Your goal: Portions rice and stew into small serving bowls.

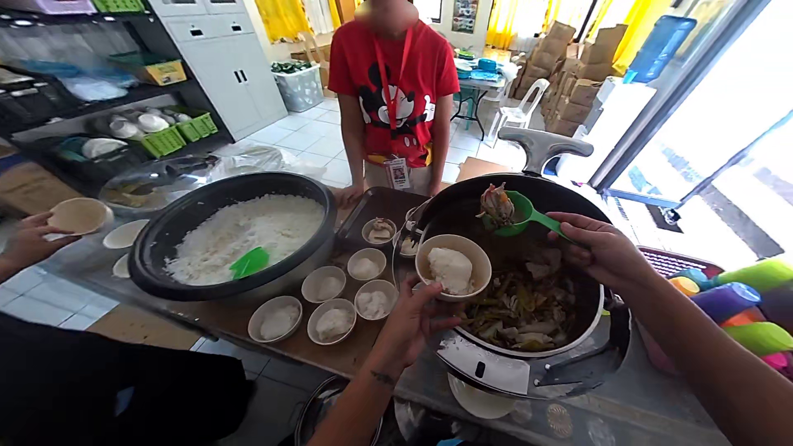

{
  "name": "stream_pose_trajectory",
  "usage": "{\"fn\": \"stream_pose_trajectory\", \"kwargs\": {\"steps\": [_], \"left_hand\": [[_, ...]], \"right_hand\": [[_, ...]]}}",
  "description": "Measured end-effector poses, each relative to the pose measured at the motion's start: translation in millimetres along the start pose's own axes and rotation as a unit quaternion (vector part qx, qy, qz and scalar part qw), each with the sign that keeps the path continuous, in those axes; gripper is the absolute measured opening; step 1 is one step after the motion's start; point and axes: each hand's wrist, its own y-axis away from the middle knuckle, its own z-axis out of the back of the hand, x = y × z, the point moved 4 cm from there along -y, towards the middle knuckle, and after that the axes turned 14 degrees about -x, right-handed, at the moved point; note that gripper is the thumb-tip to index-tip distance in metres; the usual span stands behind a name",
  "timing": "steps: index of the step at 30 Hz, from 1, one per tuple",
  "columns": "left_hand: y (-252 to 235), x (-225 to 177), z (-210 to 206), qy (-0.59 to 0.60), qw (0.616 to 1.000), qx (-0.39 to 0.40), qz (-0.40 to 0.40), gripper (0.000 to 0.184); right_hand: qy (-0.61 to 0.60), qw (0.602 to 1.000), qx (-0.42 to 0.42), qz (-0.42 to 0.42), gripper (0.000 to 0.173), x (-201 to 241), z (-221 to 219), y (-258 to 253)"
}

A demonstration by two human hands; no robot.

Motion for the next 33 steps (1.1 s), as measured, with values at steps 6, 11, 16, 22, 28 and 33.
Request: {"fn": "stream_pose_trajectory", "kwargs": {"steps": [6,11,16,22,28,33], "left_hand": [[-7.2,13.3,-44.9,0.010,1.000,-0.001,0.024,0.049],[-5.1,20.7,-58.4,0.009,0.999,0.008,0.037,0.050],[-2.3,21.3,-59.5,0.005,0.999,0.021,0.044,0.048],[-3.6,20.3,-54.8,-0.011,0.999,0.036,0.033,0.046],[-1.5,17.1,-51.3,-0.018,0.998,0.041,0.043,0.044],[-1.0,18.3,-51.2,-0.036,0.997,0.050,0.046,0.041]], "right_hand": [[0.219,0.958,-0.020,0.183,0.025,13.4,7.1,43.3],[0.459,0.751,-0.061,0.470,0.031,13.8,-1.3,79.0],[0.513,0.643,-0.089,0.561,0.035,14.9,-3.1,93.3],[0.519,0.585,-0.025,0.623,0.036,20.4,-7.2,103.4],[0.492,0.616,-0.048,0.613,0.035,38.5,0.0,106.6],[0.469,0.645,-0.041,0.602,0.034,36.3,-4.7,101.4]]}}
